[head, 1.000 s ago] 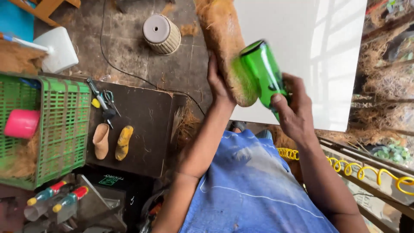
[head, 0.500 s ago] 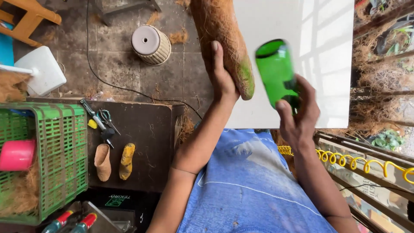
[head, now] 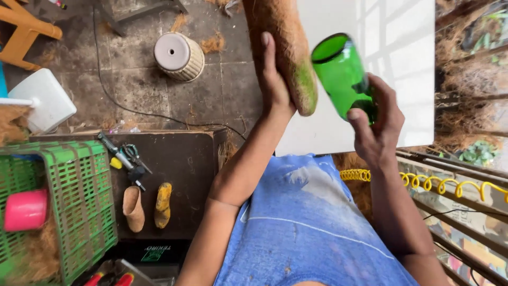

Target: The person uses a pneumatic spray gun to apply a coating to a coconut fiber sandal, then uses a hair dryer to dry the surface. The person then uses a green bottle to apply a liquid to the sandal and rubs it in by hand.

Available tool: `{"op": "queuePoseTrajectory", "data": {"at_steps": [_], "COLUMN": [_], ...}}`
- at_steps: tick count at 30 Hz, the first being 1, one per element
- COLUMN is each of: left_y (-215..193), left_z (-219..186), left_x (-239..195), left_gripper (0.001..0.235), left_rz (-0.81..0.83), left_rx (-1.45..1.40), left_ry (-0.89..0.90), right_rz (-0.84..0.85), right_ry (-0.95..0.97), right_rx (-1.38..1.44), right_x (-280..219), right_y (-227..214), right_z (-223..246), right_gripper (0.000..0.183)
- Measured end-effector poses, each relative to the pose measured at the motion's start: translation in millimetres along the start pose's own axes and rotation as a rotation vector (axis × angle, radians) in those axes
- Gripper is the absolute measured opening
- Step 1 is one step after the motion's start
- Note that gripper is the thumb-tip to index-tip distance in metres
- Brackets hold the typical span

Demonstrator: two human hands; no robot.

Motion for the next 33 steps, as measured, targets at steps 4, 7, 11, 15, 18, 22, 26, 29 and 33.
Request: {"op": "queuePoseTrajectory", "data": {"at_steps": [4,7,11,15,18,22,26,29,33], "left_y": [-9,-12,-13,-25,-30,-25,-39,-45,-51], "left_z": [-7,-10,-27,-17,-13,-17,-16,-13,-8], "left_x": [6,8,3,12,17,17,21,26,16], "left_gripper": [0.078,0.083,0.094,0.087,0.076,0.087,0.08,0.072,0.094], "left_rz": [-0.035,-0.015,0.085,0.093,0.071,0.102,-0.068,-0.102,-0.014], "left_rx": [-0.032,-0.026,-0.05,-0.072,-0.008,0.007,0.173,0.29,0.26], "left_ry": [-0.094,-0.131,-0.191,-0.176,-0.118,-0.095,-0.148,-0.158,-0.117], "right_rz": [-0.192,0.011,0.37,0.284,-0.003,-0.085,0.437,0.7,0.735], "right_ry": [0.177,0.48,0.679,0.719,0.529,0.252,0.675,0.53,0.377], "right_rx": [0.011,-0.461,-0.942,-0.82,-0.427,-0.343,-0.988,-1.293,-1.382], "right_x": [10,25,11,1,-2,13,43,44,22], "right_y": [-3,-12,-6,-4,4,12,16,17,27], "right_z": [-19,-65,-142,-127,-49,-8,-54,-129,-226], "right_gripper": [0.053,0.055,0.066,0.075,0.056,0.059,0.069,0.062,0.062]}}
Point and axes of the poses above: each hand's wrist, its own x-axis towards the middle knuckle, its own y-axis out of the palm, z = x × y, the point moved 1 cm from there along x, towards the middle knuckle, and after that the axes turned 1 degree about y, right-handed, at the moved point
